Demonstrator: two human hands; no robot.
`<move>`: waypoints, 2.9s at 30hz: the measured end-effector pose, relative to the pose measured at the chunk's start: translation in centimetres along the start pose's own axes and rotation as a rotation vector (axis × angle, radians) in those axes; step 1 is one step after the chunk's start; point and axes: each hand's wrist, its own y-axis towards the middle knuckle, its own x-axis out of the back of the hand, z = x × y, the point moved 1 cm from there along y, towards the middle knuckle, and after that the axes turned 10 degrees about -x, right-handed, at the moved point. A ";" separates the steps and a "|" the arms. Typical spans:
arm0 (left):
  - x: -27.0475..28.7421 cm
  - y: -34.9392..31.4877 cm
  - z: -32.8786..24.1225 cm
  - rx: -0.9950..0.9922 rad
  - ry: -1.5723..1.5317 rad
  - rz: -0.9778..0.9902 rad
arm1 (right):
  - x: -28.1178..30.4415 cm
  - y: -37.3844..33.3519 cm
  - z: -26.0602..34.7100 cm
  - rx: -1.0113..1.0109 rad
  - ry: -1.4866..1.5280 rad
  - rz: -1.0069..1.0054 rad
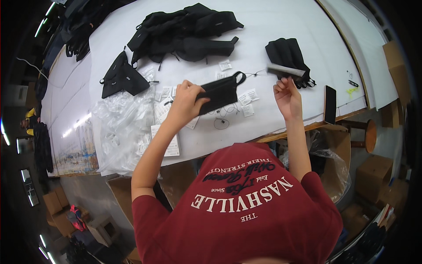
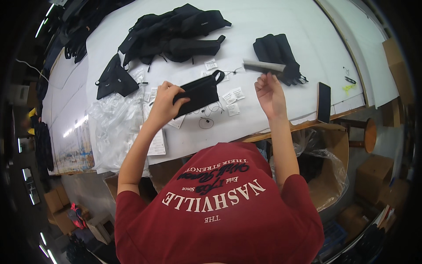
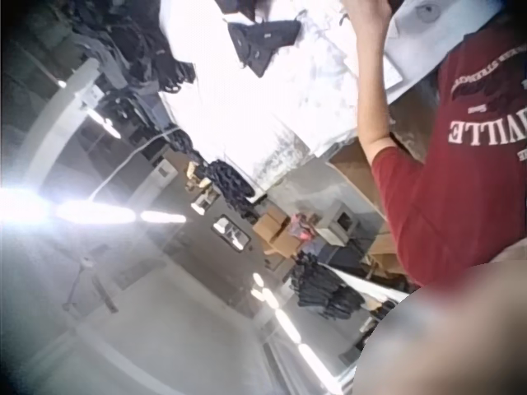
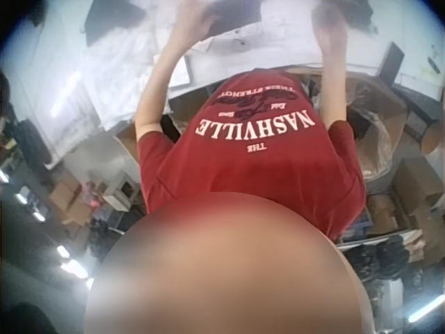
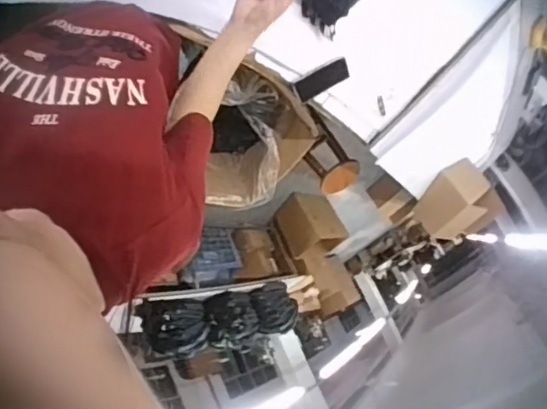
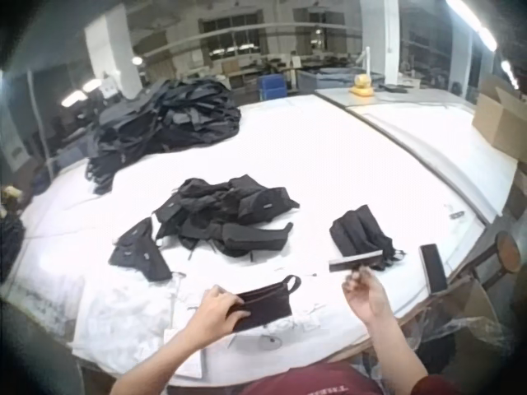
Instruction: Packaging pairs of glasses into protective black pouches and attaching tags.
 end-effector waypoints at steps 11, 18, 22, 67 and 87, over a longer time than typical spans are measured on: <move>-2.1 -3.3 -5.3 0.306 -0.335 0.254 | -3.4 0.8 1.3 0.079 0.112 -0.257; -2.8 -3.9 -6.5 0.170 -0.349 0.081 | -2.2 0.8 -4.1 -0.315 0.143 -0.533; -2.1 -3.5 -7.5 0.170 -0.344 0.119 | -0.3 1.1 -5.8 -0.392 0.007 -0.401; -7.4 -2.6 7.4 0.448 0.162 0.027 | -6.1 -4.0 -4.3 -0.200 -2.059 0.581; -2.8 -4.2 -3.9 0.344 -0.861 -0.885 | -10.5 -3.6 -4.2 0.631 -1.819 0.482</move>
